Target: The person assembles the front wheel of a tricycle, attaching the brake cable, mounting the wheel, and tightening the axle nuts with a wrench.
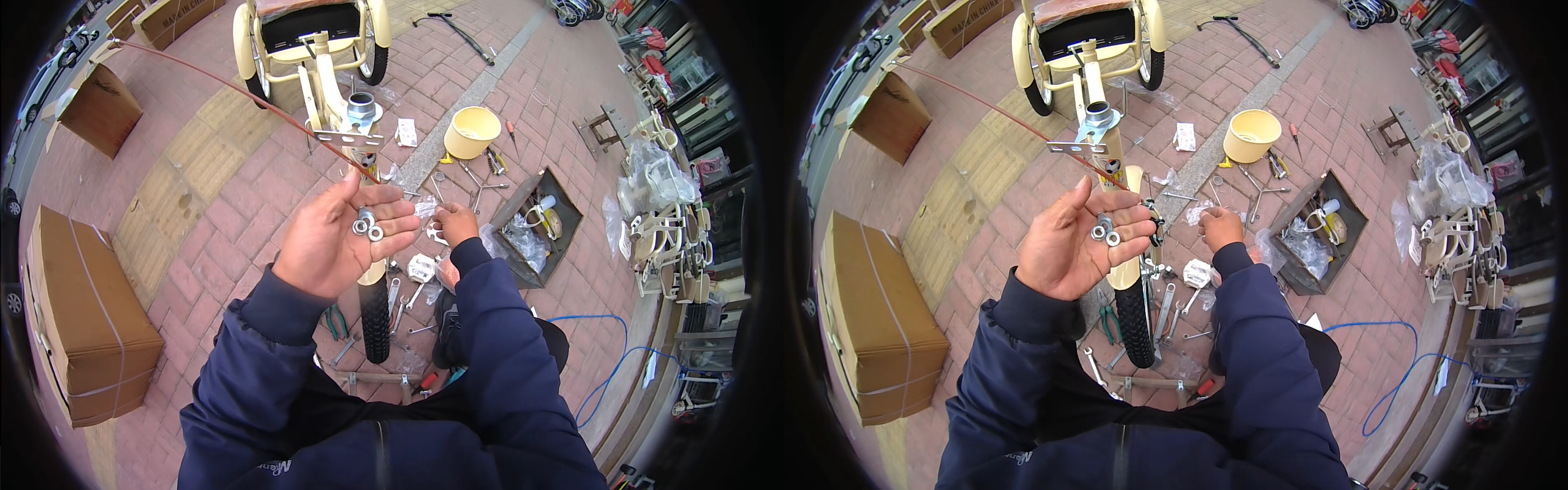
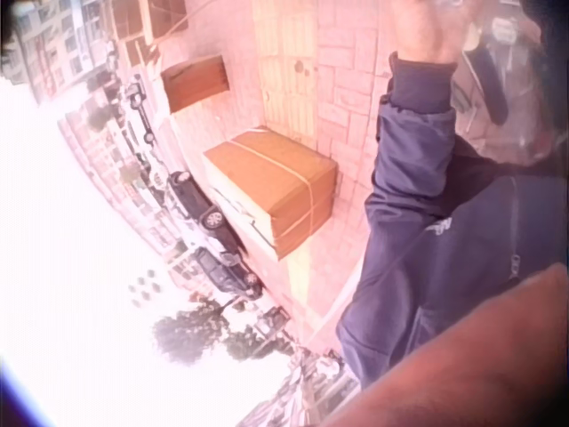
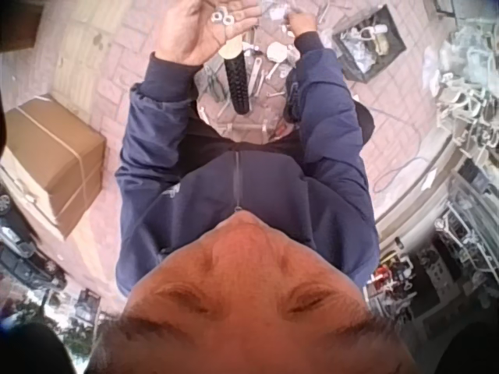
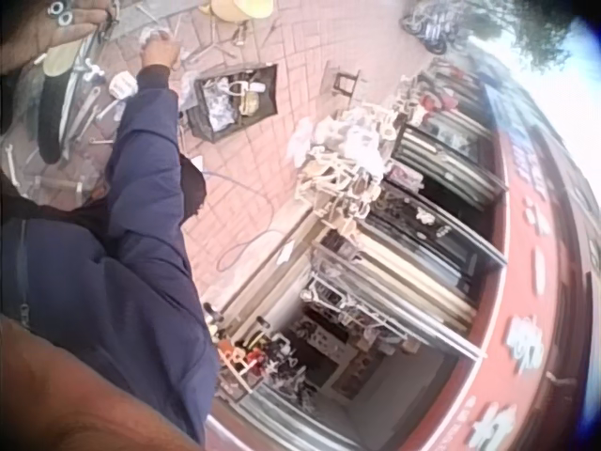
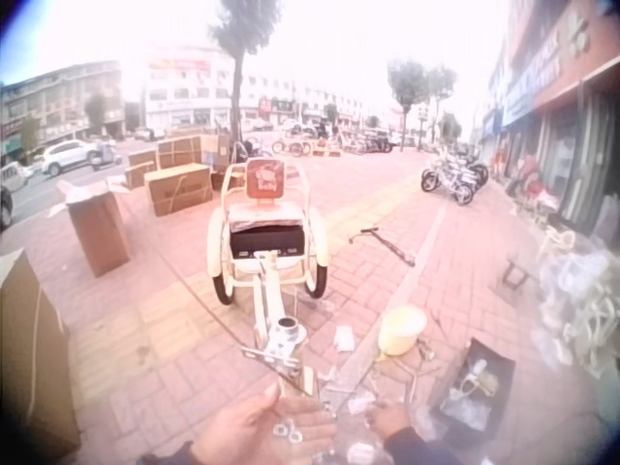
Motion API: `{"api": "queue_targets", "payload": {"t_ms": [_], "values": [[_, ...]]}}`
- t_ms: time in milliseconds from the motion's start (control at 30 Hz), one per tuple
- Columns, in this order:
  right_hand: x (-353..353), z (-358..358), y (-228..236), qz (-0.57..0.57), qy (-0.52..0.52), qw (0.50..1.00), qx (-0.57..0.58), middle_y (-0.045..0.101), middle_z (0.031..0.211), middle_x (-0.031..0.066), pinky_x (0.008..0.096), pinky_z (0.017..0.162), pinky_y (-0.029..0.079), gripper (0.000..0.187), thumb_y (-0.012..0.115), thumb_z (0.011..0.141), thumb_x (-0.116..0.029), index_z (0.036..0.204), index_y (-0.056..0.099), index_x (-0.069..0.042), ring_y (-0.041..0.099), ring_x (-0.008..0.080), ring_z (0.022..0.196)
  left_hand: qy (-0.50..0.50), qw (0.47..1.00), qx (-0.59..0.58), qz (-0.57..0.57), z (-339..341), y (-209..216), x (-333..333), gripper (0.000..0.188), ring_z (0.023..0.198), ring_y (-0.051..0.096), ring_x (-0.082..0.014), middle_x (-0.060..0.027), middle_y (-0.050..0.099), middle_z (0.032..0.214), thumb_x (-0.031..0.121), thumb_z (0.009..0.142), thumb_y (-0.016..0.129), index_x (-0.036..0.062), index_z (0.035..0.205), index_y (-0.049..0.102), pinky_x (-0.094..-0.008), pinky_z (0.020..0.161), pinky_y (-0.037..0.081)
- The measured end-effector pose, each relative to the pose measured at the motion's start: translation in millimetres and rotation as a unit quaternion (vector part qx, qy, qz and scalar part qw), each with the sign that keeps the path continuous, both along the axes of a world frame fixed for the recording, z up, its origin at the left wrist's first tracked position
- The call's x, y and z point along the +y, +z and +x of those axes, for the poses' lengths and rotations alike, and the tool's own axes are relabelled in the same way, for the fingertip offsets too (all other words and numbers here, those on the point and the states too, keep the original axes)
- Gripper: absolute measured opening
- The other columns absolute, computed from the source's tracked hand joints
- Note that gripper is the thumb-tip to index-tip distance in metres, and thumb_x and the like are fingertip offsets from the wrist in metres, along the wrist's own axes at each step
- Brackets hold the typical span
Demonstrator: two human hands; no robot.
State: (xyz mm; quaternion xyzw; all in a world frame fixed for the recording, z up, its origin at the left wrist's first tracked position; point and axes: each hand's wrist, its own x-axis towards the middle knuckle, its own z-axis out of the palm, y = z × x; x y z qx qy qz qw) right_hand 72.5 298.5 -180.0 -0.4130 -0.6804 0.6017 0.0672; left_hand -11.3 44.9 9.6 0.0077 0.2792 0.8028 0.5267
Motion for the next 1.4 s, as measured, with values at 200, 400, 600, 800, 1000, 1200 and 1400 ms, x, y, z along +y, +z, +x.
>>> {"api": "queue_targets", "payload": {"t_ms": [200,400,600,800,1000,1200,1400], "values": [[-33.4,11.5,183.2,0.175,0.124,0.937,0.276,0.068,0.083,0.0037,0.025,0.063,0.048,0.018,0.065,0.089,-0.008,0.103,0.069,0.003,0.06,0.0094,0.071,-0.018,0.995,-0.055,0.079,3.3,-4.0,8.8,0.079,0.124,0.053,-0.0399,-0.0318,0.049,0.133,0.053,0.103,0.033,-0.0174,0.138,0.033,-0.0479,0.106,0.045],[-94.7,34.7,214.5,0.402,0.291,0.823,0.278,0.065,0.087,0.0115,0.0321,0.067,0.051,0.031,0.074,0.077,-0.002,0.108,0.069,-0.004,0.064,0.0248,0.076,-0.06,0.986,-0.057,0.144,11.2,-10.8,19.8,0.082,0.119,0.057,-0.034,-0.0261,0.053,0.131,0.058,0.101,0.032,-0.0156,0.136,0.038,-0.0438,0.103,0.046],[-96.4,34.8,204.4,0.391,0.281,0.836,0.261,0.062,0.086,0.0122,0.037,0.069,0.051,0.029,0.073,0.074,0.0,0.102,0.068,-0.003,0.063,0.0305,0.08,-0.045,0.993,-0.046,0.102,19.1,-4.2,24.2,0.074,0.113,0.058,-0.0292,-0.0221,0.056,0.122,0.055,0.103,0.033,-0.0141,0.129,0.043,-0.0384,0.098,0.047],[-95.8,36.9,203.5,0.398,0.262,0.837,0.269,0.065,0.091,0.013,0.0344,0.069,0.052,0.021,0.071,0.076,0.001,0.097,0.071,-0.003,0.066,0.0291,0.08,-0.052,0.99,-0.065,0.111,23.1,-1.3,29.4,0.072,0.108,0.06,-0.0261,-0.02,0.059,0.118,0.054,0.103,0.033,-0.0131,0.125,0.047,-0.0376,0.096,0.048],[-87.1,42.6,211.9,0.341,0.212,0.871,0.283,0.066,0.092,0.0116,0.0343,0.071,0.053,0.02,0.069,0.079,0.0,0.099,0.07,-0.003,0.066,0.0284,0.082,-0.006,0.992,-0.087,0.086,25.8,-0.2,30.4,0.071,0.11,0.06,-0.027,-0.0206,0.059,0.119,0.053,0.103,0.034,-0.0123,0.125,0.047,-0.0404,0.1,0.047],[-87.3,43.1,212.5,0.417,0.251,0.832,0.266,0.066,0.094,0.0152,0.0338,0.073,0.053,0.025,0.07,0.077,0.002,0.102,0.07,-0.001,0.066,0.0299,0.084,0.009,0.99,-0.087,0.106,25.6,-0.8,29.7,0.074,0.12,0.055,-0.0333,-0.0251,0.054,0.127,0.054,0.102,0.035,-0.0133,0.131,0.041,-0.0445,0.105,0.044],[-84.3,40.2,213.8,0.446,0.318,0.792,0.268,0.065,0.092,0.0136,0.0357,0.074,0.053,0.035,0.075,0.074,0.0,0.108,0.068,-0.001,0.064,0.031,0.087,0.015,0.989,-0.081,0.123,26.2,-1.6,28.3,0.077,0.125,0.052,-0.0361,-0.0283,0.049,0.134,0.055,0.101,0.036,-0.0145,0.133,0.037,-0.0465,0.107,0.042]]}}
